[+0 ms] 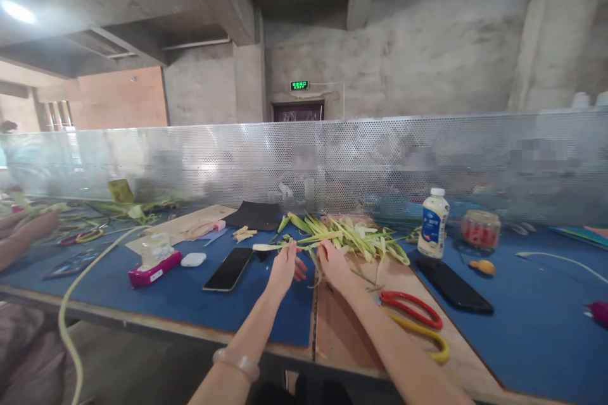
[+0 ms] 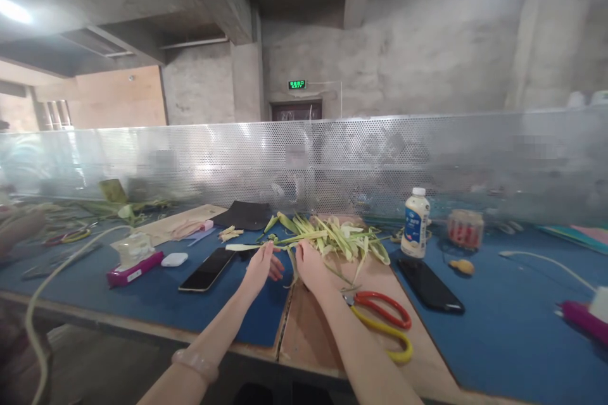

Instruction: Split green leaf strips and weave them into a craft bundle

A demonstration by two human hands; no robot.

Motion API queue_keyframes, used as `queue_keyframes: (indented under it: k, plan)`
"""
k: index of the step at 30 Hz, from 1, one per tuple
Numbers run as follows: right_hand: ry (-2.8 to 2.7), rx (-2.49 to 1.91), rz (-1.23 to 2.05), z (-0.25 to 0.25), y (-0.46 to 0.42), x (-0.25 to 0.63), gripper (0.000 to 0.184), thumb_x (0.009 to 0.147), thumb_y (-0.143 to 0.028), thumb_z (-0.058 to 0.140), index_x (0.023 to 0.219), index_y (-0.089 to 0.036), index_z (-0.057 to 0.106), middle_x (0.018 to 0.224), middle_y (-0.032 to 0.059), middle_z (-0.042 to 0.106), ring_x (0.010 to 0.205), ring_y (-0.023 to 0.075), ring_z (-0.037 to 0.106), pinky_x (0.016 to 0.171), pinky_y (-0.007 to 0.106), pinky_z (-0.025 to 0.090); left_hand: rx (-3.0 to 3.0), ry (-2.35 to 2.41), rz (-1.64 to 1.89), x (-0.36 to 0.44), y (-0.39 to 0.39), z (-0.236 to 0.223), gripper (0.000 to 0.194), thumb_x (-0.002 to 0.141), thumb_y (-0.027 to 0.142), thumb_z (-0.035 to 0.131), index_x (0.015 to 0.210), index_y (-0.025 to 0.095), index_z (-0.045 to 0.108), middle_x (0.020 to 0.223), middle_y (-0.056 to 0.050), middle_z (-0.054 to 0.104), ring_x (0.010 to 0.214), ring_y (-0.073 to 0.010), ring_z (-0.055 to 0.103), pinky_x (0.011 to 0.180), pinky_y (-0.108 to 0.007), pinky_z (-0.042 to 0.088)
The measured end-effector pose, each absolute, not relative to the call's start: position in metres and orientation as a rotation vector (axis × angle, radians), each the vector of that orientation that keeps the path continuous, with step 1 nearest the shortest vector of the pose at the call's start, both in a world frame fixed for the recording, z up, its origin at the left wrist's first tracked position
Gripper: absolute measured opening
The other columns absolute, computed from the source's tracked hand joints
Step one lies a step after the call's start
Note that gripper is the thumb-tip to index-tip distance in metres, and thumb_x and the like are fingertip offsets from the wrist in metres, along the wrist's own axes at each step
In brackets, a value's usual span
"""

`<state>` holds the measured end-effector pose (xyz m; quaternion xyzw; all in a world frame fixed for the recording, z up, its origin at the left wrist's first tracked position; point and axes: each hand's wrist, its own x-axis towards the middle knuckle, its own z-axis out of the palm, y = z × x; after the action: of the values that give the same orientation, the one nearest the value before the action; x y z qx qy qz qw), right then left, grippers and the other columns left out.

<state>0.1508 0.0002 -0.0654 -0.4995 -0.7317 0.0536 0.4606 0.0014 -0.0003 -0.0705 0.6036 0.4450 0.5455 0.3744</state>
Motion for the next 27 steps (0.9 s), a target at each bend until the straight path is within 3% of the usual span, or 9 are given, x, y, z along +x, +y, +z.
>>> queue_keyframes:
  k: [5,8,15,21,27]
  plan:
    - [-1.809,-1.159,0.252,-0.066,0.001,0.148,0.025,0.086,-0.033,0.033,0.084,-0.020,0.055,0.076,0.0028,0.061,0.072,0.0182,0.056,0.067,0.030,0.040,1.588,1.080,1.323,0.002,0.000,-0.073,0.043,0.071,0.053,0.056,0.093,0.018,0.044,0.055,0.001,0.061,0.038,-0.0144,0.058,0.035,-0.021,0.042]
    - [-1.797,-1.129,0.323,-0.067,0.003,0.147,0.025,0.084,-0.034,0.035,0.080,-0.020,0.055,0.074,0.0020,0.059,0.071,0.0184,0.056,0.067,0.031,0.041,1.609,1.050,1.311,0.003,-0.001,-0.074,0.048,0.066,0.048,0.064,0.096,0.017,0.043,0.058,0.001,0.062,0.040,-0.0135,0.059,0.035,-0.019,0.042]
    - [-1.746,-1.063,0.525,-0.066,0.007,0.148,0.019,0.081,-0.033,0.041,0.076,-0.019,0.054,0.075,0.0026,0.060,0.074,0.0181,0.057,0.071,0.033,0.044,1.627,1.000,1.294,0.002,-0.005,-0.071,0.045,0.068,0.039,0.065,0.099,0.014,0.044,0.063,-0.001,0.063,0.043,-0.0127,0.060,0.036,-0.018,0.042]
    - [-1.705,-1.020,0.825,-0.070,0.004,0.143,0.012,0.080,-0.029,0.044,0.083,-0.019,0.050,0.070,0.0008,0.062,0.058,0.0151,0.059,0.053,0.028,0.048,1.598,1.021,1.327,0.004,-0.008,-0.068,0.033,0.071,0.035,0.062,0.092,0.015,0.045,0.060,0.001,0.060,0.042,-0.0103,0.057,0.034,-0.016,0.039]
    - [-1.649,-1.015,0.950,-0.063,-0.004,0.144,0.012,0.079,-0.030,0.047,0.079,-0.019,0.051,0.071,0.0028,0.063,0.060,0.0161,0.061,0.051,0.028,0.049,1.555,1.034,1.346,0.002,-0.008,-0.066,0.026,0.076,0.038,0.054,0.088,0.016,0.047,0.063,0.000,0.061,0.043,-0.0109,0.057,0.036,-0.018,0.040]
